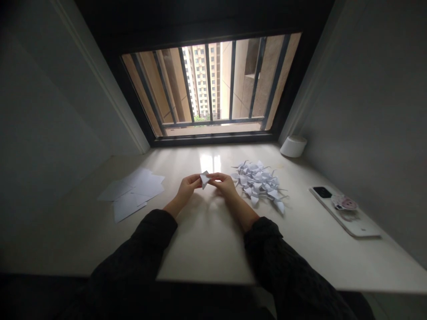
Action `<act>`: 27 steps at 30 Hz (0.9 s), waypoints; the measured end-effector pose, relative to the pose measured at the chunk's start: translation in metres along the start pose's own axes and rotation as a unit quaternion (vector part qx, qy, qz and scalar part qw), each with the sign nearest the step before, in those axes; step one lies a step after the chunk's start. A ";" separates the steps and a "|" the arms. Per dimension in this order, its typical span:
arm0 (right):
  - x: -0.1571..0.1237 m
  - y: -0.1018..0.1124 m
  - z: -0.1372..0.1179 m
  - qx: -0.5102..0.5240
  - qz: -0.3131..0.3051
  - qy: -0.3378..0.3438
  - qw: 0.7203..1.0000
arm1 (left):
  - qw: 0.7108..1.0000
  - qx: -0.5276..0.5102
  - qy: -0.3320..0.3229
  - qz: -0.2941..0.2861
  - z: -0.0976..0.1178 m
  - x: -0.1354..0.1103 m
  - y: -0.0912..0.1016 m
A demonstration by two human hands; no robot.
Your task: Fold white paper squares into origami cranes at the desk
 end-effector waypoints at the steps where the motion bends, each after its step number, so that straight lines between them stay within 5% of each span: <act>1: 0.000 0.000 0.001 0.005 -0.001 -0.005 1.000 | 1.000 0.001 -0.002 0.000 0.000 0.000 0.000; 9: -0.005 -0.004 0.002 0.064 0.015 -0.062 0.996 | 1.000 0.011 -0.007 -0.014 0.004 -0.001 -0.002; 18: -0.001 0.005 0.008 0.049 0.030 -0.062 0.996 | 0.984 0.144 -0.100 0.017 0.016 -0.003 0.001; 27: -0.001 -0.006 0.003 0.082 -0.016 -0.061 0.995 | 0.995 0.041 -0.044 0.075 0.008 0.001 0.012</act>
Point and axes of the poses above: each hand's wrist, its own x-axis towards the middle knuckle, its own y-axis out of the back of the hand, z = x × y, the point moved 7 cm from there along x, towards the middle knuckle, and after that the axes turned 6 degrees about y, right-handed, at the moved point
